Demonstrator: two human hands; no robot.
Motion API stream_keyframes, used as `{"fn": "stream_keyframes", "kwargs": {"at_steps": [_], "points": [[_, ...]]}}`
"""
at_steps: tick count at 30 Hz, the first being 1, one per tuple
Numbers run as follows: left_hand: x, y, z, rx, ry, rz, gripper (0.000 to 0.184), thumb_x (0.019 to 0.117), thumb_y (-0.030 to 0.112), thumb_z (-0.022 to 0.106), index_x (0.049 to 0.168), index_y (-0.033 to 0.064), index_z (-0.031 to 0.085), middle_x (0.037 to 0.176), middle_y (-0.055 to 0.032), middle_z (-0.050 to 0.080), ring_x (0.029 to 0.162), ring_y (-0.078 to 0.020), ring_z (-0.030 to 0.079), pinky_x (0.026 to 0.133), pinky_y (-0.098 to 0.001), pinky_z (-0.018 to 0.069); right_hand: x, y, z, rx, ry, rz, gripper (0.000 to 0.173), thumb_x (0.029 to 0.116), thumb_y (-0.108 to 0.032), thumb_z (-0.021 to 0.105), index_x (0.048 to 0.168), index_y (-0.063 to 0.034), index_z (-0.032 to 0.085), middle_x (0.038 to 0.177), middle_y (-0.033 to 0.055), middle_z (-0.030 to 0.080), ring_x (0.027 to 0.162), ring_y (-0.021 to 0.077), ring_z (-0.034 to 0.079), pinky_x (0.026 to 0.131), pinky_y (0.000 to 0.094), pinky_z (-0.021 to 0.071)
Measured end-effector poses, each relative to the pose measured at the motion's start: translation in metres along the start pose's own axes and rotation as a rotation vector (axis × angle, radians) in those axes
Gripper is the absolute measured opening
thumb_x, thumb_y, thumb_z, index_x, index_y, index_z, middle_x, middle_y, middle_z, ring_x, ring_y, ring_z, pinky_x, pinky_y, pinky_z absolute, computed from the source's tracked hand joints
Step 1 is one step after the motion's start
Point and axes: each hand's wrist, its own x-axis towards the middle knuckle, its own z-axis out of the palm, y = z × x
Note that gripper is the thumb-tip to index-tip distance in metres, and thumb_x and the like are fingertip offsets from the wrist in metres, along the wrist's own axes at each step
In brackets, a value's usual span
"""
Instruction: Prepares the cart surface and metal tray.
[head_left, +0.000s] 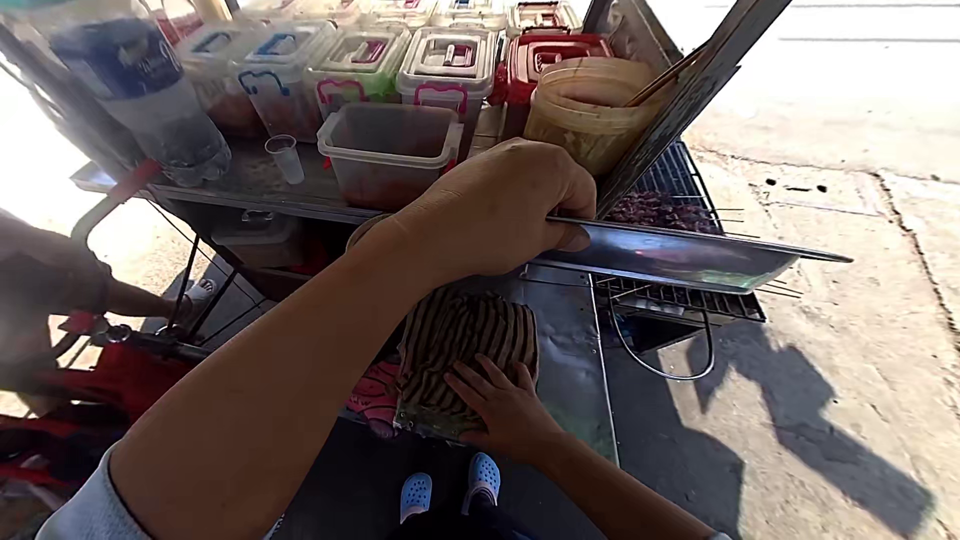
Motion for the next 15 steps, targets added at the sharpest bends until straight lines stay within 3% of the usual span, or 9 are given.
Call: {"fn": "stream_keyframes", "kwargs": {"at_steps": [2, 3, 5, 8, 9, 11, 12, 13, 15], "points": [[0.0, -0.001, -0.002, -0.004, -0.001, 0.0, 0.019, 0.1014, 0.027, 0.063, 0.109, 0.0133, 0.076, 0.1, 0.001, 0.072, 0.088, -0.005, 0.062, 0.079, -0.0257, 0.0475, 0.003, 0.003, -0.007, -0.013, -0.054, 0.019, 0.065, 0.1052, -0.024, 0.052, 0.164, -0.0348, 0.025, 0.171, -0.0007, 0.022, 0.159, 0.0354, 0.009, 0.115, 0.076, 0.0073], [0.0, -0.002, -0.004, -0.008, -0.001, 0.001, 0.019, 0.1014, 0.026, 0.063, 0.109, 0.0126, 0.075, 0.1, 0.0006, 0.071, 0.088, -0.0051, 0.062, 0.079, -0.0259, 0.0473, 0.002, -0.001, -0.013, -0.017, -0.085, 0.036, 0.068, 0.104, -0.008, 0.047, 0.163, -0.0346, 0.027, 0.17, 0.0008, 0.024, 0.158, 0.0367, 0.012, 0.116, 0.0755, 0.012], [-0.004, -0.006, -0.004, -0.015, 0.003, -0.009, 0.019, 0.101, 0.026, 0.064, 0.109, 0.0122, 0.075, 0.098, 0.0011, 0.071, 0.087, -0.0044, 0.061, 0.078, -0.0249, 0.0473, -0.005, -0.011, -0.022, -0.032, -0.149, 0.065, 0.074, 0.1009, 0.008, 0.042, 0.163, -0.031, 0.03, 0.17, 0.0054, 0.026, 0.156, 0.0414, 0.017, 0.114, 0.0752, 0.0194], [-0.009, -0.009, -0.005, -0.022, 0.006, -0.038, 0.019, 0.101, 0.027, 0.064, 0.109, 0.0129, 0.076, 0.099, 0.001, 0.072, 0.089, -0.0063, 0.062, 0.081, -0.0285, 0.0479, -0.018, -0.01, -0.019, 0.026, -0.125, 0.095, 0.068, 0.103, -0.001, 0.048, 0.162, -0.0291, 0.031, 0.17, 0.0056, 0.024, 0.156, 0.0422, 0.016, 0.114, 0.0746, 0.0202], [-0.01, -0.009, -0.006, -0.029, 0.002, -0.046, 0.02, 0.1013, 0.027, 0.064, 0.109, 0.0131, 0.076, 0.1, 0.0008, 0.072, 0.09, -0.0073, 0.063, 0.082, -0.0301, 0.0483, -0.025, -0.001, -0.017, 0.122, -0.027, 0.117, 0.063, 0.1029, -0.015, 0.057, 0.161, -0.028, 0.035, 0.169, 0.007, 0.027, 0.156, 0.041, 0.019, 0.115, 0.0724, 0.0208], [-0.012, -0.01, -0.006, -0.047, -0.007, -0.041, 0.02, 0.1016, 0.025, 0.064, 0.111, 0.0121, 0.075, 0.101, -0.0004, 0.072, 0.093, -0.009, 0.063, 0.084, -0.0316, 0.0487, -0.035, 0.022, -0.002, 0.398, 0.409, 0.208, 0.074, 0.0878, -0.033, 0.079, 0.152, -0.0099, 0.05, 0.155, 0.0233, 0.045, 0.142, 0.0505, 0.04, 0.107, 0.0746, 0.0342], [-0.014, -0.01, -0.007, -0.054, -0.021, -0.036, 0.021, 0.1021, 0.025, 0.063, 0.112, 0.0112, 0.075, 0.103, -0.0014, 0.072, 0.095, -0.0099, 0.064, 0.085, -0.0319, 0.0488, -0.035, 0.031, 0.003, 0.539, 0.583, 0.31, 0.079, 0.0853, -0.031, 0.081, 0.149, 0.0014, 0.048, 0.145, 0.0317, 0.051, 0.13, 0.0538, 0.05, 0.099, 0.0728, 0.0418], [-0.015, -0.011, -0.007, -0.058, -0.026, -0.027, 0.021, 0.1025, 0.024, 0.062, 0.113, 0.0106, 0.074, 0.103, -0.0019, 0.072, 0.096, -0.0103, 0.063, 0.086, -0.0316, 0.0486, -0.033, 0.037, 0.006, 0.697, 0.599, 0.47, 0.084, 0.0887, -0.031, 0.08, 0.154, 0.0031, 0.038, 0.139, 0.033, 0.052, 0.12, 0.0492, 0.057, 0.093, 0.065, 0.0495], [-0.016, -0.012, -0.005, -0.05, -0.028, -0.011, 0.021, 0.1029, 0.024, 0.061, 0.112, 0.0105, 0.074, 0.101, -0.0014, 0.071, 0.094, -0.0097, 0.063, 0.084, -0.0307, 0.0482, -0.022, 0.039, 0.004, 1.052, 0.474, 0.726, 0.086, 0.0925, -0.026, 0.078, 0.159, -0.0066, 0.026, 0.133, 0.0295, 0.057, 0.107, 0.0396, 0.064, 0.082, 0.0553, 0.0546]]}}
